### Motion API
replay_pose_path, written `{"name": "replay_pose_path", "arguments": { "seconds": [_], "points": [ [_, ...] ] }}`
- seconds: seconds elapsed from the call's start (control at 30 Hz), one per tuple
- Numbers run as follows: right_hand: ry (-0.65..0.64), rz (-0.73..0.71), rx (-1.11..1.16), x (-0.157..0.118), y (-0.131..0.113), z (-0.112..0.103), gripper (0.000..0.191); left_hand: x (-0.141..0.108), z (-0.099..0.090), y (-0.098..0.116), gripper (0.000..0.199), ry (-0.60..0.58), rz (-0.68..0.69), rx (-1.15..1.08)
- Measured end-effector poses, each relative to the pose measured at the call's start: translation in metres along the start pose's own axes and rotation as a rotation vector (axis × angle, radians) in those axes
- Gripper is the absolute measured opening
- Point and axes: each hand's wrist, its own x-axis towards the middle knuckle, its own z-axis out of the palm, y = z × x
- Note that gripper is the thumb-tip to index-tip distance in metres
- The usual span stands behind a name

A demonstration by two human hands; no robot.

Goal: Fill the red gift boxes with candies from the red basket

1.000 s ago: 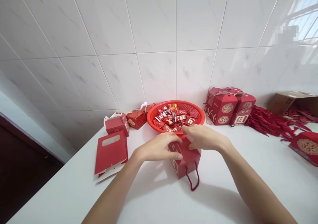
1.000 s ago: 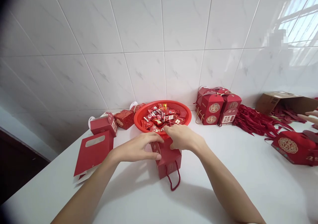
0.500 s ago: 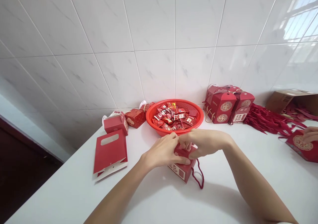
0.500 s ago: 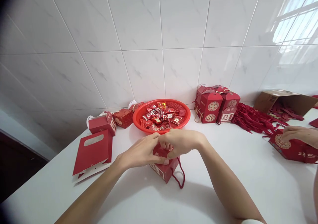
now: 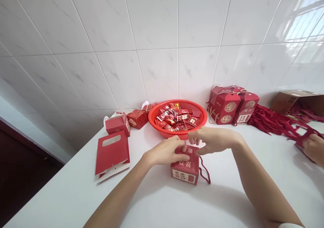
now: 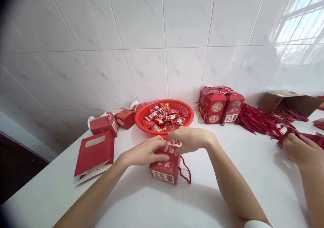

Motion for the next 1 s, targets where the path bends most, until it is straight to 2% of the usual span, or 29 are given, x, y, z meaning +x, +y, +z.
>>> {"name": "replay_pose_path", "arguments": {
  "seconds": [0.13, 0.27, 0.43, 0.53, 0.63, 0.73, 0.8, 0.9, 1.0],
  "points": [
    [-0.003, 0.076, -0.010, -0.002, -0.005, 0.003, 0.023, 0.001, 0.008, -0.001, 0.039, 0.113, -0.115, 0.042],
    [-0.006, 0.100, -0.049, 0.002, -0.021, 0.014, 0.023, 0.003, 0.018, 0.005, 0.039, 0.219, -0.210, 0.103],
    [0.078, 0.118, -0.152, 0.019, -0.039, 0.035, 0.037, 0.005, 0.025, 0.012, 0.032, 0.253, -0.296, 0.159],
    [0.139, 0.145, -0.191, 0.028, -0.042, 0.045, 0.043, 0.006, 0.024, 0.011, 0.024, 0.260, -0.280, 0.161],
    [0.148, 0.138, -0.238, 0.029, -0.038, 0.044, 0.042, 0.005, 0.019, 0.007, 0.026, 0.233, -0.178, 0.062],
    [0.109, 0.172, -0.256, 0.014, -0.021, 0.031, 0.044, 0.002, 0.010, 0.003, 0.041, 0.179, -0.071, -0.069],
    [0.107, 0.267, -0.241, -0.002, 0.000, 0.018, 0.043, -0.001, 0.001, 0.001, 0.050, 0.191, -0.053, -0.092],
    [0.142, 0.488, -0.159, -0.026, 0.045, -0.001, 0.037, -0.009, -0.016, -0.001, 0.049, 0.264, -0.062, -0.097],
    [0.253, 0.719, -0.026, -0.037, 0.097, -0.007, 0.037, -0.018, -0.033, -0.001, 0.044, 0.333, -0.108, -0.114]
  ]
}}
